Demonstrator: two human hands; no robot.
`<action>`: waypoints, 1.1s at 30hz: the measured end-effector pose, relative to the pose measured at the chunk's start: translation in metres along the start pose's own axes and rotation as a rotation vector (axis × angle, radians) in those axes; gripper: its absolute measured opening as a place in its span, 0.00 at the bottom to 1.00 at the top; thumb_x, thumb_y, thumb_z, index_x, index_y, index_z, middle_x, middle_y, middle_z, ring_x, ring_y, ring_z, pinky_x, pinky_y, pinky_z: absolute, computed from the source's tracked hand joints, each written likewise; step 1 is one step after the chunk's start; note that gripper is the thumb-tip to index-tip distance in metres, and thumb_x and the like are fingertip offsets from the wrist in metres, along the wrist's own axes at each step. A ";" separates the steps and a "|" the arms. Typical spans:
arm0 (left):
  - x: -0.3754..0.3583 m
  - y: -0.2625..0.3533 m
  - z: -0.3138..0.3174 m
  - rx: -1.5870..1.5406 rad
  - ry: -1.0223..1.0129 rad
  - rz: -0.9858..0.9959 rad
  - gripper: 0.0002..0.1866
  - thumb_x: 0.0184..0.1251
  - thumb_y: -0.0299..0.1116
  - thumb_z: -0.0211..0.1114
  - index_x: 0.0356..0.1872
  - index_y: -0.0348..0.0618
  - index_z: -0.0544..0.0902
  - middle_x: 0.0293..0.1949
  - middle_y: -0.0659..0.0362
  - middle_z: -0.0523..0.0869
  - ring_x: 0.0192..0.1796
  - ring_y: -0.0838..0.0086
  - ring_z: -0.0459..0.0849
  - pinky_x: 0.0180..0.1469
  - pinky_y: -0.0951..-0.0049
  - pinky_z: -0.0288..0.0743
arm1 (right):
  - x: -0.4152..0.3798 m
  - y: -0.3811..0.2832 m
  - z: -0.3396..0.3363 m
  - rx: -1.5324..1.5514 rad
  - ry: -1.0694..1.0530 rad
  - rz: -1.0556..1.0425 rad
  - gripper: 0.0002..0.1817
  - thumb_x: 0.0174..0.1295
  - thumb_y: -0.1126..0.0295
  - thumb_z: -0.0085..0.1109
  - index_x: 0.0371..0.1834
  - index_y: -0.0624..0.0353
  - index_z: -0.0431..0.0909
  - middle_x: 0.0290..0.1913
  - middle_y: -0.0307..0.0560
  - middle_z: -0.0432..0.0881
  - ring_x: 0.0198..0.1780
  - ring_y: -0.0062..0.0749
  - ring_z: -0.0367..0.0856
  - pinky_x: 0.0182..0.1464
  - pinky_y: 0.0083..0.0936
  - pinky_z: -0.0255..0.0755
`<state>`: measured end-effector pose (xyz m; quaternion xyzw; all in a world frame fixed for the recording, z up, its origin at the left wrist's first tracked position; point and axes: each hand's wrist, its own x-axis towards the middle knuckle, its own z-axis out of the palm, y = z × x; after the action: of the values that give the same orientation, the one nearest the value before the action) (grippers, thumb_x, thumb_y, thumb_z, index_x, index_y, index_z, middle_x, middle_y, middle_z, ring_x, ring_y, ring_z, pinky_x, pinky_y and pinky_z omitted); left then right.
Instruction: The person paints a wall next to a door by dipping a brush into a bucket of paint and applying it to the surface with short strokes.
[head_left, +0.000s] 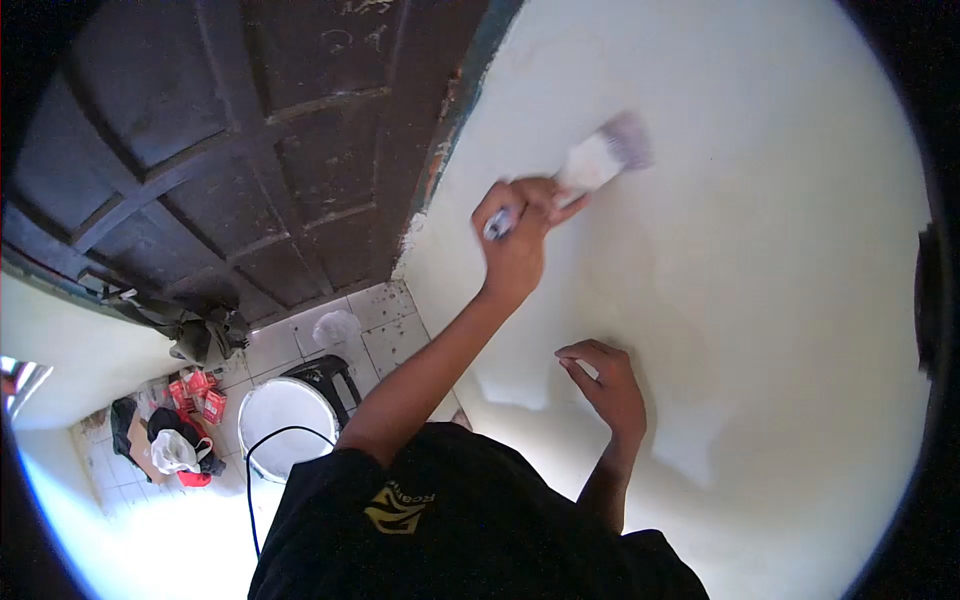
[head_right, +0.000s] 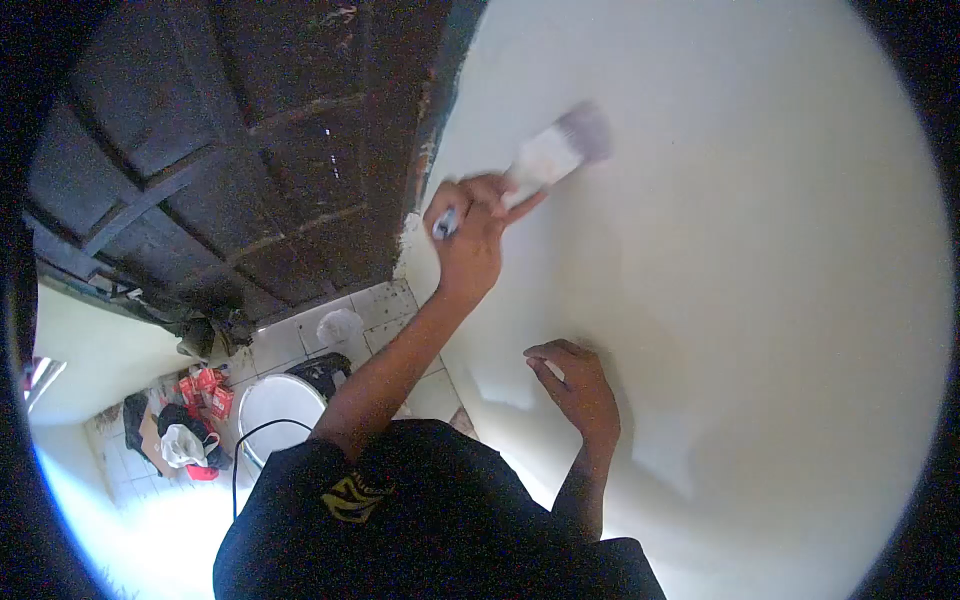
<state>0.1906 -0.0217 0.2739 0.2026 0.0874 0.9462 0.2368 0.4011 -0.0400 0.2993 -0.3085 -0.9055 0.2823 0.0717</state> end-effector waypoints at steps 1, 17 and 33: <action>-0.016 0.002 -0.016 -0.023 0.095 -0.054 0.14 0.62 0.12 0.51 0.25 0.44 0.62 0.33 0.54 0.79 0.49 0.65 0.81 0.53 0.45 0.83 | -0.001 0.001 0.001 0.022 -0.007 0.005 0.08 0.63 0.68 0.62 0.41 0.59 0.85 0.39 0.48 0.86 0.44 0.40 0.85 0.51 0.34 0.75; -0.141 -0.046 -0.171 0.056 0.609 -0.243 0.10 0.65 0.18 0.55 0.32 0.48 0.66 0.31 0.58 0.79 0.36 0.73 0.78 0.38 0.75 0.77 | 0.014 -0.005 0.026 -0.048 -0.095 -0.008 0.07 0.61 0.76 0.61 0.41 0.62 0.84 0.38 0.49 0.87 0.41 0.38 0.86 0.46 0.29 0.77; -0.013 0.016 -0.017 -0.445 0.152 -0.220 0.13 0.61 0.15 0.50 0.27 0.49 0.62 0.28 0.58 0.76 0.41 0.67 0.78 0.53 0.48 0.83 | 0.008 -0.007 0.027 -0.015 -0.108 0.034 0.07 0.60 0.77 0.62 0.41 0.63 0.84 0.40 0.50 0.87 0.43 0.40 0.86 0.48 0.29 0.76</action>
<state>0.1877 -0.0433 0.2585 0.0630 -0.0839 0.9232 0.3698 0.3827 -0.0521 0.2804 -0.3084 -0.9048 0.2931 0.0157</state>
